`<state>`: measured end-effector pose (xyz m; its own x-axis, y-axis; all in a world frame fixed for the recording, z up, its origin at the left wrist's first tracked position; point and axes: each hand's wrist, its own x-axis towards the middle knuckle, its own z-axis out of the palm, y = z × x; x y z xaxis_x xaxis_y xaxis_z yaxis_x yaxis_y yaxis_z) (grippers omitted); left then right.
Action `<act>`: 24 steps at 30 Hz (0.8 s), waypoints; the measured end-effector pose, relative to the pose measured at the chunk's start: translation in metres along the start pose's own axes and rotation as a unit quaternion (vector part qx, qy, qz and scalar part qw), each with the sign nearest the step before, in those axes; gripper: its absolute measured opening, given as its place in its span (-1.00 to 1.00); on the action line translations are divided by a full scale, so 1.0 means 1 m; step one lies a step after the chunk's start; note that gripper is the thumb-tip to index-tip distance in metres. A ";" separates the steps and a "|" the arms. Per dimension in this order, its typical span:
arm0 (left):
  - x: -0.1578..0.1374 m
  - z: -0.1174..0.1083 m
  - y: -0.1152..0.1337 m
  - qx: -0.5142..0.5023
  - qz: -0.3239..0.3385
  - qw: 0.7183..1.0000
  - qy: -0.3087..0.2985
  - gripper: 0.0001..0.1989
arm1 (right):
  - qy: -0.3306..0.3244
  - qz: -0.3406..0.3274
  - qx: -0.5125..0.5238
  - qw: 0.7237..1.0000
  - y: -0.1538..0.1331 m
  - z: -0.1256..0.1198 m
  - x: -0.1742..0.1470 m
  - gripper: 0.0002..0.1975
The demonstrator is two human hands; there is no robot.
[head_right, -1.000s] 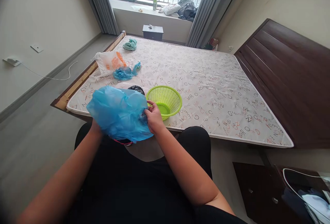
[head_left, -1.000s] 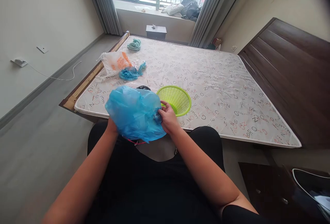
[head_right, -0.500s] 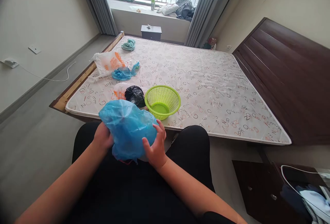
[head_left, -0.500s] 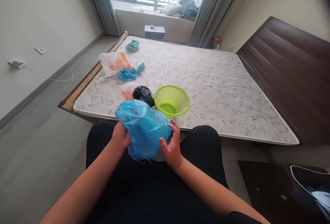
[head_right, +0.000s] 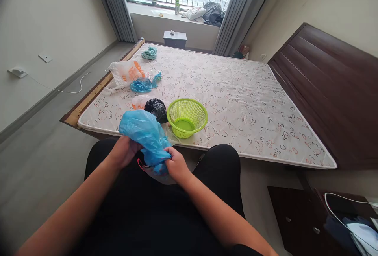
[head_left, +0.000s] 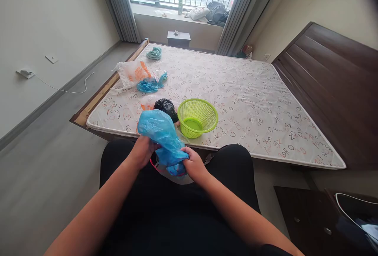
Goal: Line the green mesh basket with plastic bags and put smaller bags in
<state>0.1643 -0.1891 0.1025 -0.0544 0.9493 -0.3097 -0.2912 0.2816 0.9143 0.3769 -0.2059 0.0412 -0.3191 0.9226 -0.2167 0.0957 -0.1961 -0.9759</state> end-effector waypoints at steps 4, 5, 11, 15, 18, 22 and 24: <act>0.000 -0.043 -0.008 0.358 -0.155 0.913 -0.122 -0.51 | 0.041 0.057 0.134 0.988 -0.005 -0.011 0.004 -0.90; -0.004 -0.046 -0.008 0.405 -0.151 0.891 -0.138 -0.52 | 0.054 0.065 0.167 0.982 -0.007 -0.011 0.004 -0.87; -0.038 -0.005 -0.017 0.332 0.071 0.919 -0.200 -0.31 | 0.053 0.104 0.261 0.958 -0.028 -0.005 0.005 -0.73; -0.034 0.015 -0.024 0.343 0.083 0.919 -0.174 -0.54 | -0.034 0.110 0.209 0.971 -0.040 -0.009 0.004 -0.72; -0.023 0.008 -0.021 0.314 0.050 0.940 -0.124 -0.68 | -0.057 0.089 0.124 0.987 -0.045 -0.025 0.004 -0.71; -0.015 -0.009 -0.008 0.280 0.048 0.958 -0.038 -0.63 | -0.064 0.024 -0.049 0.996 -0.053 -0.051 0.005 -0.73; -0.015 -0.016 0.000 0.340 0.076 0.937 -0.033 -0.60 | -0.061 -0.013 -0.131 0.989 -0.060 -0.062 0.004 -0.76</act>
<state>0.1500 -0.2054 0.1035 0.0199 0.9860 -0.1655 0.3922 0.1446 0.9084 0.4280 -0.1694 0.1003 -0.4349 0.8761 -0.2082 0.3213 -0.0650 -0.9447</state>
